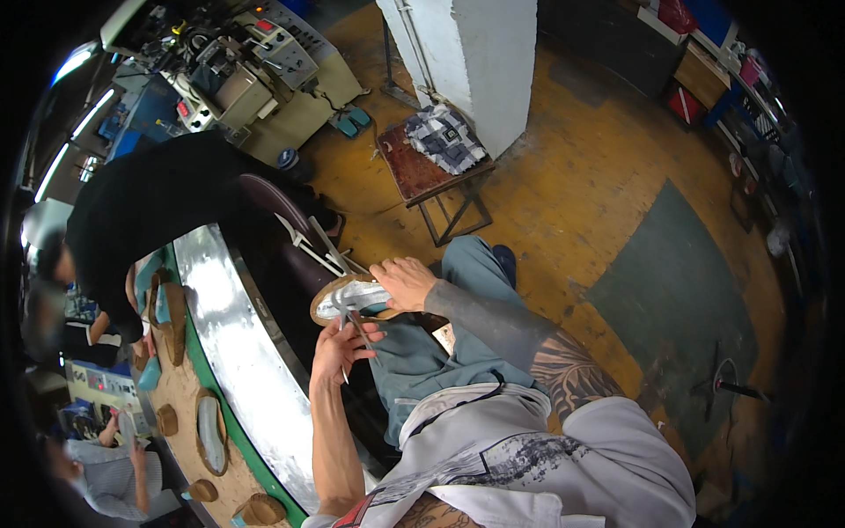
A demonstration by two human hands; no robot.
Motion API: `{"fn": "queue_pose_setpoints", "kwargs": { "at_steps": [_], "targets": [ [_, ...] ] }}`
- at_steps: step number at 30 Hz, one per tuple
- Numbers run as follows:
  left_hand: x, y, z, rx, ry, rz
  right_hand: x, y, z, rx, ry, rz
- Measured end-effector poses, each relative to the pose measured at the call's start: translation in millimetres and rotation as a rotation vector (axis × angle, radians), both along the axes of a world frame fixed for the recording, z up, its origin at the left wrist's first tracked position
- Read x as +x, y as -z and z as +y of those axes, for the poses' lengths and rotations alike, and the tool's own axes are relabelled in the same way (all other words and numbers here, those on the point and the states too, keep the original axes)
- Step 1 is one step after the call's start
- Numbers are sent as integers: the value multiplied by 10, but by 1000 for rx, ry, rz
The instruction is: The person sits on the floor and uses a metal tool to scrape and shape the surface of a shoe last. They repeatedly scrape the sides and bottom of the last, then place it on a nearby table and pick up another last to continue the process.
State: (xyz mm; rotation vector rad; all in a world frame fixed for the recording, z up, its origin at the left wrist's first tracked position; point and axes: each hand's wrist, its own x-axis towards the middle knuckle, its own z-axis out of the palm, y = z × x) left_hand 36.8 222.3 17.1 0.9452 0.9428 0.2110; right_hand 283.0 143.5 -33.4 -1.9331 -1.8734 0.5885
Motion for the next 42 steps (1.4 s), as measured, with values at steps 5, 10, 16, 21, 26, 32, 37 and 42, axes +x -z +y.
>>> {"fn": "queue_pose_setpoints", "kwargs": {
  "at_steps": [5,10,16,21,26,32,37,42],
  "targets": [
    [94,232,-31,-254,-62,-283,-29,-65,339,-111,-123,84],
    [247,333,-36,-225,-111,-215,-25,34,401,-135,-150,115],
    [387,230,-205,255,-58,240,-66,121,363,-75,-125,87],
    [308,145,-160,-123,-163,-85,-93,105,352,-88,-133,68],
    [289,228,-116,-215,-209,-203,-93,53,339,-71,-99,53],
    [374,322,-159,138,-133,215,-109,37,321,-87,-94,55],
    [338,154,-136,682,163,577,-99,41,315,-80,-102,45],
    [272,58,-48,-132,-210,7,-119,14,298,-124,-112,25]
  ]
}}
